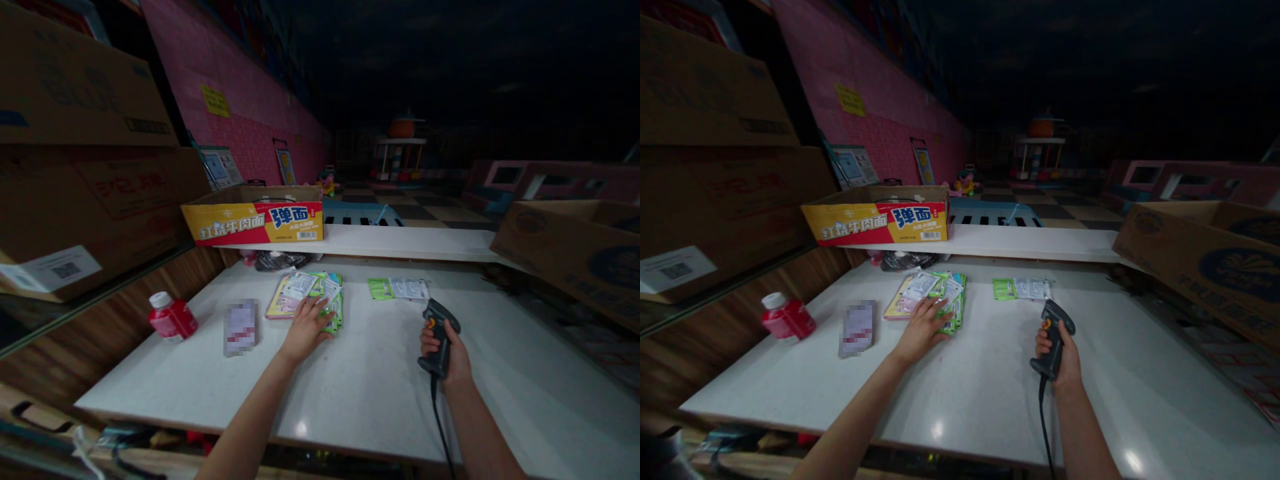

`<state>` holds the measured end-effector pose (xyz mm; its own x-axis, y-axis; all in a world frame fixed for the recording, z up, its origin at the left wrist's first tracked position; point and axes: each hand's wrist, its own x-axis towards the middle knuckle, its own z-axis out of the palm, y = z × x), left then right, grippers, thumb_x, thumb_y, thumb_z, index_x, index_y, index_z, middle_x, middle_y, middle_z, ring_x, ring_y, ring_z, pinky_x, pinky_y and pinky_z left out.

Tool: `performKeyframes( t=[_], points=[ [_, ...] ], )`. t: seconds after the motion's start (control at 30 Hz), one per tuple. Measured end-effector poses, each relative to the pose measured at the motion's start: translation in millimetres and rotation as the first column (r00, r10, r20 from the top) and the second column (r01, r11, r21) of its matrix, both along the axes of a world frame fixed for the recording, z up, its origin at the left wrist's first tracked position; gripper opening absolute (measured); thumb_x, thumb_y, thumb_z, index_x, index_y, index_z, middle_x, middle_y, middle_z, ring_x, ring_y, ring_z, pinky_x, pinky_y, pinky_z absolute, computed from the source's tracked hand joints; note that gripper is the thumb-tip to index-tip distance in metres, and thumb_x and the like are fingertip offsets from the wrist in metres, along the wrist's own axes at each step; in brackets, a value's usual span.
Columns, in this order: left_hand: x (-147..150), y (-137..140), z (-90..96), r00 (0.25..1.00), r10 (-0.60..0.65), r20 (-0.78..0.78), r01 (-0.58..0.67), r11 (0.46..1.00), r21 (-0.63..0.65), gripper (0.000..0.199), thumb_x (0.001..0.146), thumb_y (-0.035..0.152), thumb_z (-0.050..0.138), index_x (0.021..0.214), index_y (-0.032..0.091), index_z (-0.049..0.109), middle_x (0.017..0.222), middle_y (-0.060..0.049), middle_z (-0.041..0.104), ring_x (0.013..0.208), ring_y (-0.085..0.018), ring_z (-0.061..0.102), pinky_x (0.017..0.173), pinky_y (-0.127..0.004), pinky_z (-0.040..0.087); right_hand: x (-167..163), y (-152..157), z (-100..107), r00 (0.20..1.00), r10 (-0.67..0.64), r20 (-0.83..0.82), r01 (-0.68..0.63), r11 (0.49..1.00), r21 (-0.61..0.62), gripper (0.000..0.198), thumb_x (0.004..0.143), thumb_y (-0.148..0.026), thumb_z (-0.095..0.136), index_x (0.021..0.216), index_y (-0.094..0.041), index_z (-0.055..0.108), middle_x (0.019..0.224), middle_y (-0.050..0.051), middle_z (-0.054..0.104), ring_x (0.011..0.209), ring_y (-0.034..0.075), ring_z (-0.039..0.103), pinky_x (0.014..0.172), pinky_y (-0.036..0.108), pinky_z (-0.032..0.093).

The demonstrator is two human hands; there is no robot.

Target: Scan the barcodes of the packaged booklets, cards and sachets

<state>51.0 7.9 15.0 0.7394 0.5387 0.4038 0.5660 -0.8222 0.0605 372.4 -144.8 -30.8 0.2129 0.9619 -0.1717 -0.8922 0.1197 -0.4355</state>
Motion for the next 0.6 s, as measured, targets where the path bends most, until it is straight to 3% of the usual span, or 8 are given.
performKeyframes(
  t=[0.33,0.6],
  points=[
    [11,-5,-12.1,0.98,0.114,0.166,-0.122,0.992,0.038,0.026,0.076,0.028,0.072,0.102,0.025,0.068,0.113,-0.009,0.064,0.122,-0.03,0.048,0.109,-0.051,0.032,-3,-2,3,0.998,-0.023,-0.061,0.022,1.0,-0.016,0.027,0.074,-0.032,0.074,0.089,-0.018,0.057,0.066,-0.004,0.05,0.047,0.005,0.046,0.039,0.014,0.044],
    [17,-5,-17.3,0.974,0.12,0.192,-0.139,0.986,0.088,0.01,0.078,0.024,0.069,0.088,0.024,0.068,0.104,-0.008,0.065,0.114,-0.028,0.052,0.105,-0.049,0.036,-2,-2,3,0.999,-0.016,-0.032,0.016,1.0,-0.006,0.025,0.075,-0.034,0.073,0.089,-0.019,0.058,0.066,-0.004,0.05,0.046,0.006,0.046,0.038,0.015,0.045]
  ],
)
